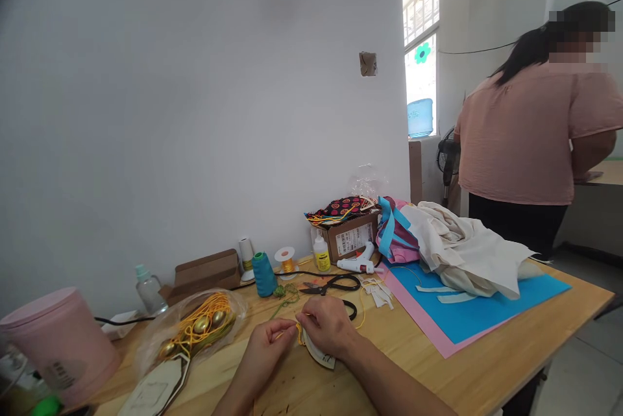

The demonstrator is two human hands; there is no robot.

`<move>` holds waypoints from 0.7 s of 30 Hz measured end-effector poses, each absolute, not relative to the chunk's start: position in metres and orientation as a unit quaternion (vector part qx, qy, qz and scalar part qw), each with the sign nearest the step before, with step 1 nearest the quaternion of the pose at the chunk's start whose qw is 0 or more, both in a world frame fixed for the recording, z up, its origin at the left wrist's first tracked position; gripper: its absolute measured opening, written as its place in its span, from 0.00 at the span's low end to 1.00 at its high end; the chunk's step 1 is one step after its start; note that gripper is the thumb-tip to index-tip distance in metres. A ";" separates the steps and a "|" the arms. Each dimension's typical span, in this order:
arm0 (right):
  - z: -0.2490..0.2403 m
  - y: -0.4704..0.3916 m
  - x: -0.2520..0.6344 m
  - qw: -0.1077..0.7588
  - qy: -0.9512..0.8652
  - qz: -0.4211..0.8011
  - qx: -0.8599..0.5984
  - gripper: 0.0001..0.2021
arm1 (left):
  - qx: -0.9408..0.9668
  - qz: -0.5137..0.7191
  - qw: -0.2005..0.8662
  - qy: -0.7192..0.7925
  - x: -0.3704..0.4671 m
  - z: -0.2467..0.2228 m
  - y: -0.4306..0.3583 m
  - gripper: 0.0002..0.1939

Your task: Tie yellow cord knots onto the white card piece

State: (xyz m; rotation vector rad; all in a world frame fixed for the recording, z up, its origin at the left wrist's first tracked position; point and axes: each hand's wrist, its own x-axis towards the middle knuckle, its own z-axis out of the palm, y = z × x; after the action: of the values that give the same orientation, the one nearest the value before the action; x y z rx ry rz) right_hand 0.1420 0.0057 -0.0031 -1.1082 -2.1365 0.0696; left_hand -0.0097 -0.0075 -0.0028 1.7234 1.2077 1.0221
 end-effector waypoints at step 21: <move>0.000 0.005 0.143 0.338 -0.831 0.014 -0.442 0.11 | 0.678 0.399 0.372 0.493 -0.008 0.002 -0.011 0.11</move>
State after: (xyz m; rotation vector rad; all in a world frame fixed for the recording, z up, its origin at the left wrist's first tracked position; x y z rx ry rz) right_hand 0.1434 0.0051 0.0001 -1.1510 -2.1649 0.0359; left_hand -0.0083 -0.0105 0.0023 1.7366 1.2624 1.0235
